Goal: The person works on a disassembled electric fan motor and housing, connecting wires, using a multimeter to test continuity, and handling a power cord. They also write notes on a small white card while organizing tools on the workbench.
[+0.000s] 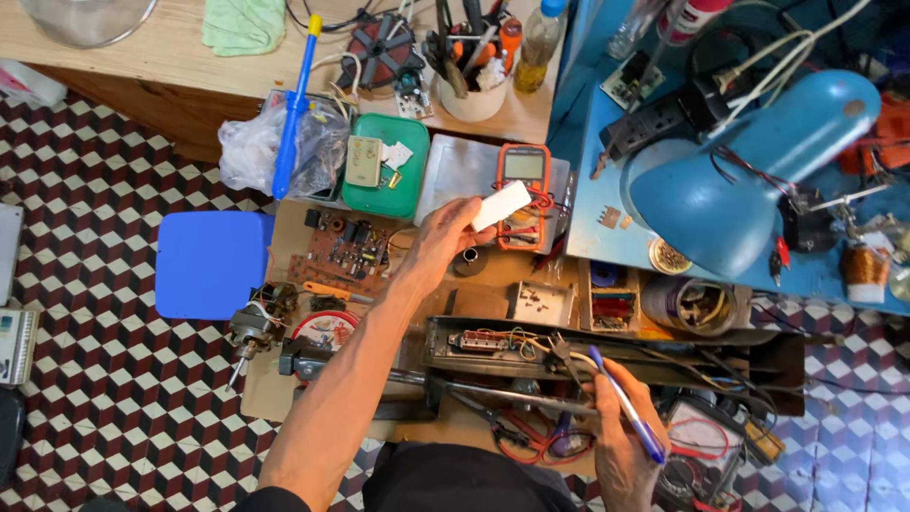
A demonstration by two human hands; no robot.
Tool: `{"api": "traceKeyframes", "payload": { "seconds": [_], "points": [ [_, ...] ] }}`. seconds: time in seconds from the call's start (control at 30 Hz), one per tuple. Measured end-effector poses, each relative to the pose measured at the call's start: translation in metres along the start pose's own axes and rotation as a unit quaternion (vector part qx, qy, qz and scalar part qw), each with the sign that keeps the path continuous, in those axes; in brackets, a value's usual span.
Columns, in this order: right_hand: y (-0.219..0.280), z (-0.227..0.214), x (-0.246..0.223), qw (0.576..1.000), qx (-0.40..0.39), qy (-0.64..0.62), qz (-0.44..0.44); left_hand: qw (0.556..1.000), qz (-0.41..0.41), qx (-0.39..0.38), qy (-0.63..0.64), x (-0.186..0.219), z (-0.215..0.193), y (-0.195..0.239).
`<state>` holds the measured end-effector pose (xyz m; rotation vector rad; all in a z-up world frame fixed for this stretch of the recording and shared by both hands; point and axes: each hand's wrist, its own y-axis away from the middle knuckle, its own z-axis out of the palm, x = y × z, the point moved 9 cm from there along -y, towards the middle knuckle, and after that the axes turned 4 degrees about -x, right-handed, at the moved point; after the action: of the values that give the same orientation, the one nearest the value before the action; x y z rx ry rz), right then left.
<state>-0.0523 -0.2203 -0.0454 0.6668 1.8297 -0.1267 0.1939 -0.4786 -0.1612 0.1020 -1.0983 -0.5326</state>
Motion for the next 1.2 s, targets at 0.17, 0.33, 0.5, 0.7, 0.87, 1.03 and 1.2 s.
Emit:
{"api": "traceKeyframes", "payload": {
  "seconds": [0.17,0.33,0.5,0.7,0.87,1.03,1.2],
  "points": [
    [0.003,0.0,-0.027,1.0,-0.001,-0.003,-0.023,0.99,0.003,-0.005,-0.142,-0.017,0.072,-0.002],
    [0.01,-0.014,-0.011,1.0,0.015,-0.017,-0.021,0.974,0.056,-0.009,-0.222,-0.029,0.125,-0.023],
    [0.01,-0.026,0.001,0.999,0.041,-0.032,0.004,0.936,0.038,-0.005,-0.349,-0.045,0.138,-0.04],
    [-0.002,-0.027,-0.013,0.995,0.02,-0.099,-0.025,0.873,0.228,0.035,-0.43,0.0,0.142,-0.022],
    [-0.024,-0.008,-0.02,0.951,0.006,-0.308,-0.012,0.992,-0.023,-0.065,-0.101,-0.03,0.139,0.048],
    [-0.035,0.029,-0.015,0.884,-0.043,-0.461,0.058,0.974,-0.048,-0.138,0.174,-0.041,0.179,0.13],
    [-0.023,0.031,-0.017,0.896,-0.036,-0.44,0.042,0.97,-0.051,-0.093,0.218,-0.052,0.187,0.142]
  ]
}}
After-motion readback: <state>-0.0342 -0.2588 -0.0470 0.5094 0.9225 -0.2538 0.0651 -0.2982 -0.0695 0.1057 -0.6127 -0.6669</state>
